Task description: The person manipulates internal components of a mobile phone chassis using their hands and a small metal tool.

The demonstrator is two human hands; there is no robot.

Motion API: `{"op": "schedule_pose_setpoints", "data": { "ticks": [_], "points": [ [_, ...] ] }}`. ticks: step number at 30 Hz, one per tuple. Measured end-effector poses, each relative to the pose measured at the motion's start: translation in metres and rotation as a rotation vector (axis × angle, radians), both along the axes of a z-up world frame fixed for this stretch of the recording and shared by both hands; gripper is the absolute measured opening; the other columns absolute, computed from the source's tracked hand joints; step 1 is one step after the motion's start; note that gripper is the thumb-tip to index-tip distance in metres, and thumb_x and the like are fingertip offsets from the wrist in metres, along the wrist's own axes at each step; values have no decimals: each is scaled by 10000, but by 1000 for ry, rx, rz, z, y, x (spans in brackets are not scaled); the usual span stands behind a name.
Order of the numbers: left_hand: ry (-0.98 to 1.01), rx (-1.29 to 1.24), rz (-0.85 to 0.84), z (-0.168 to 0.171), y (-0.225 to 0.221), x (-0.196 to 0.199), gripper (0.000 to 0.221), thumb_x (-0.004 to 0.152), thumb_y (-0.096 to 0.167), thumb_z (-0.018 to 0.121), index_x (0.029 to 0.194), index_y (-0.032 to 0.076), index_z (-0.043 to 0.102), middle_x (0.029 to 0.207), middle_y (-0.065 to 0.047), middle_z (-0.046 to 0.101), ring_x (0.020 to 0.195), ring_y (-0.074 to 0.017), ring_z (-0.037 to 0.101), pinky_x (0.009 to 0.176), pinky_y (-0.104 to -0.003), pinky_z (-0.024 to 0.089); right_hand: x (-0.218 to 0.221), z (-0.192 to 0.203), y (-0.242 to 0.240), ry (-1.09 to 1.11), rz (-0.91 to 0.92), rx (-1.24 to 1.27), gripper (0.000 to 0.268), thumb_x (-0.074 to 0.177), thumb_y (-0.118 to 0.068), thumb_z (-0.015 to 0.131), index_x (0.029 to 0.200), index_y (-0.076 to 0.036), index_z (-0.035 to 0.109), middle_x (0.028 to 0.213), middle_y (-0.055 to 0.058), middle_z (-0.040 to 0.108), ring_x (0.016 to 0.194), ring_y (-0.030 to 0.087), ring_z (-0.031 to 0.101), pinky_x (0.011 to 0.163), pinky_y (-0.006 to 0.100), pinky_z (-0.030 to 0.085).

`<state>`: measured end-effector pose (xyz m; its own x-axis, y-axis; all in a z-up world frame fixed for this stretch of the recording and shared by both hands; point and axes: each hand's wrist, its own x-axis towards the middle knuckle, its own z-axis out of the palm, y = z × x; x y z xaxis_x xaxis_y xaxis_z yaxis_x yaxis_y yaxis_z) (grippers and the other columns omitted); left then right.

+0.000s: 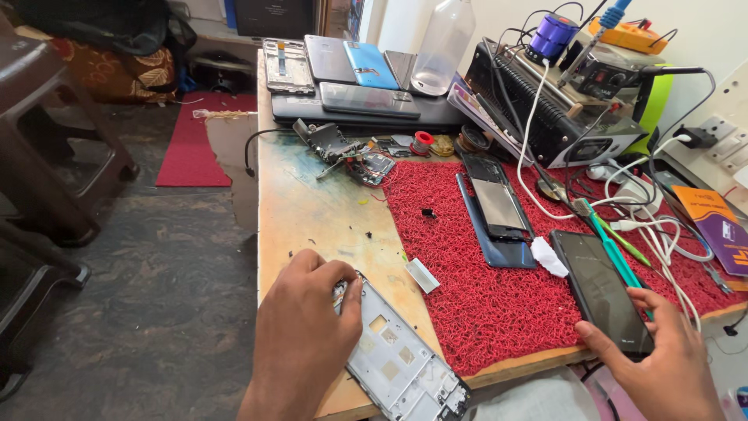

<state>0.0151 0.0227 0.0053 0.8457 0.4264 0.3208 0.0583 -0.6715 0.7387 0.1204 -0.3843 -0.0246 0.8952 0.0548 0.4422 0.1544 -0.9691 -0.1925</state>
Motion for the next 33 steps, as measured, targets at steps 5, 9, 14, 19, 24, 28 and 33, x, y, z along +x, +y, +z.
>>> {"op": "schedule_pose_setpoints", "data": {
  "ticks": [5, 9, 14, 19, 24, 28, 33],
  "points": [
    [5, -12, 0, 0, 1, 0, 135, 801, 215, 751, 888, 118, 785, 883, -101, 634, 835, -306, 660, 737, -436, 519, -9, 0, -14, -234, 178, -245, 668, 618, -613, 786, 1141, -209, 692, 1445, 184, 533, 1205, 339, 586, 1099, 503, 427],
    [11, 8, 6, 0, 1, -1, 134, 800, 215, 751, 880, 114, 785, 880, -102, 637, 839, -308, 661, 740, -436, 520, -14, -5, -12, -195, 98, -325, 609, 619, -654, 775, 1115, -304, 724, 1524, 184, 485, 1282, 404, 516, 1038, 532, 434],
    [27, -10, 3, 0, 1, 0, 145, 800, 221, 750, 896, 120, 790, 896, -97, 644, 843, -297, 669, 744, -431, 522, -5, -2, -4, -136, 73, -204, 644, 659, -663, 741, 1192, -305, 703, 1529, 179, 472, 1344, 415, 479, 1051, 576, 426],
    [-8, -3, 3, -2, 1, 1, 142, 798, 214, 751, 895, 118, 793, 907, -99, 649, 847, -300, 668, 749, -432, 522, -6, -5, -15, -150, 61, -248, 648, 699, -663, 735, 1223, -282, 705, 1527, 165, 488, 1337, 423, 486, 1046, 568, 432],
    [16, 4, 6, -1, 1, 0, 140, 801, 222, 753, 893, 124, 793, 896, -98, 646, 825, -293, 666, 736, -427, 522, -19, -4, -19, -141, 27, -286, 634, 685, -662, 728, 1191, -282, 708, 1526, 145, 504, 1327, 424, 488, 1038, 554, 442],
    [41, 1, 21, 2, 0, 0, 143, 792, 229, 756, 892, 137, 799, 867, -86, 648, 791, -277, 672, 708, -418, 526, -13, 4, -12, -97, 49, -161, 592, 749, -630, 693, 1212, -262, 690, 1495, 138, 507, 1346, 424, 475, 1064, 569, 426],
    [106, -15, 35, 5, -1, 1, 158, 815, 270, 785, 908, 143, 803, 868, -80, 654, 772, -262, 681, 705, -411, 530, -10, -1, -19, -95, 38, -117, 582, 771, -628, 678, 1204, -239, 679, 1493, 122, 517, 1362, 409, 465, 1079, 568, 409]
  ]
}}
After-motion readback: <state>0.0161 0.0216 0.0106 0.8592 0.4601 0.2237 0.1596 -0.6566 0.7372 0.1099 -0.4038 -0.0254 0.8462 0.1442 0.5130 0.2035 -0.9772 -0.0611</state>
